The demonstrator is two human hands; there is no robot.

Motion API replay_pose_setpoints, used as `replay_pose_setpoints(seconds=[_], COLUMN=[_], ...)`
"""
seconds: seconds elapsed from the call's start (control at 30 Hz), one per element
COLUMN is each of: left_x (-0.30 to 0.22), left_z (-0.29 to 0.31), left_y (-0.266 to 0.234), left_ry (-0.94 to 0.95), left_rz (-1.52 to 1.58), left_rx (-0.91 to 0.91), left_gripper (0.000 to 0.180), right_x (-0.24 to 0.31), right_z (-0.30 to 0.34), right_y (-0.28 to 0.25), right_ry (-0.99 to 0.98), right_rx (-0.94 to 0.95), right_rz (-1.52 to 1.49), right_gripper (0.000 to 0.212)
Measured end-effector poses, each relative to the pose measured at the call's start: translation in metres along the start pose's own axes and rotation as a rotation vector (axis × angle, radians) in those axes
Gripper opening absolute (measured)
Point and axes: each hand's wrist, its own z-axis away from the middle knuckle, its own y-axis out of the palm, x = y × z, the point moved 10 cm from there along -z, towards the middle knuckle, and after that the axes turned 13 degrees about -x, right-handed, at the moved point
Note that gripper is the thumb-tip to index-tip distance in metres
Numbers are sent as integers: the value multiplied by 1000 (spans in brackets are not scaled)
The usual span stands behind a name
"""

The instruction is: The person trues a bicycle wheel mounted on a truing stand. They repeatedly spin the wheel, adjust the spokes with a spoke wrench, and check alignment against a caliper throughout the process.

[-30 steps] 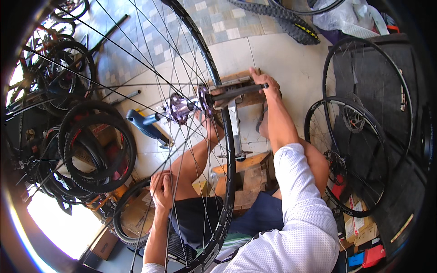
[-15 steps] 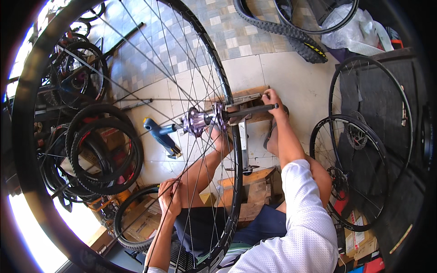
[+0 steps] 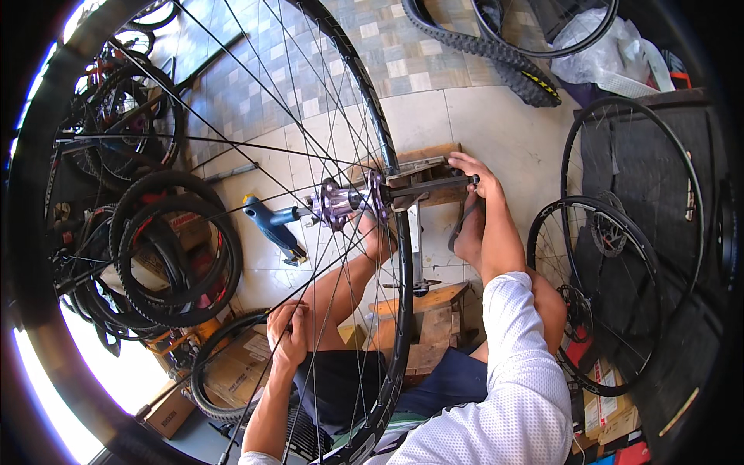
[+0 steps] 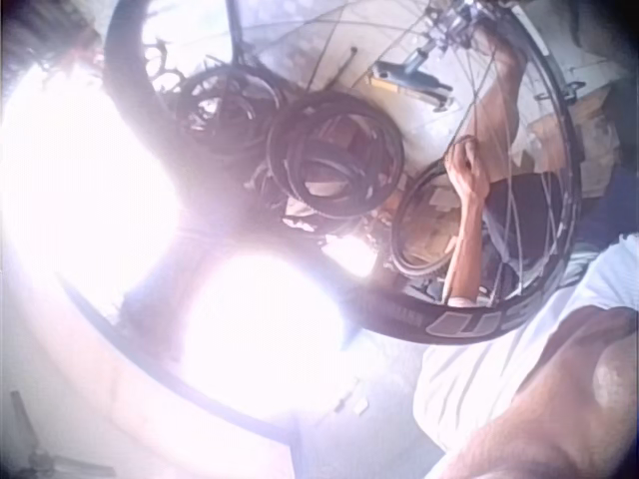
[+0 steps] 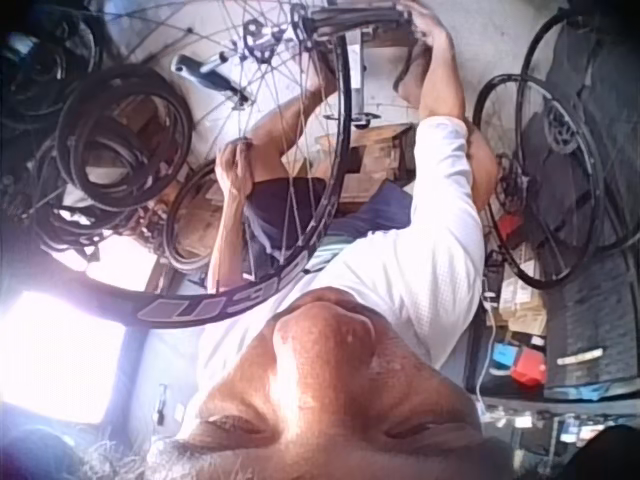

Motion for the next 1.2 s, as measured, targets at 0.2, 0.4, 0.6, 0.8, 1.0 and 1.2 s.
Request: replay_pose_setpoints(seconds=[0.2, 0.4, 0.6, 0.8, 1.0, 1.2], left_x=[4, -5, 57, 21, 21, 15], left_z=[8, 6, 39, 37, 51, 64], left_y=[2, -1, -1, -9, -13, -13], left_ry=[-27, 39, -1, 66, 97, 121], left_rz=[8, -93, -107, -138, -152, -174], left_rx=[22, -3, -73, -99, -119, -115], left_gripper=[21, 22, 22, 32, 33, 35], right_x=[3, 11, 59, 74, 108, 119], right_z=[16, 42, 145, 232, 341, 389], right_y=[9, -8, 37, 77, 61, 58], right_ry=[133, 79, -323, -471, -417, -450], right_rx=[-106, -360, -179, 82, 20, 19], right_rz=[225, 507, 430, -82, 9, -12], right_gripper=[65, 86, 48, 42, 61, 48])
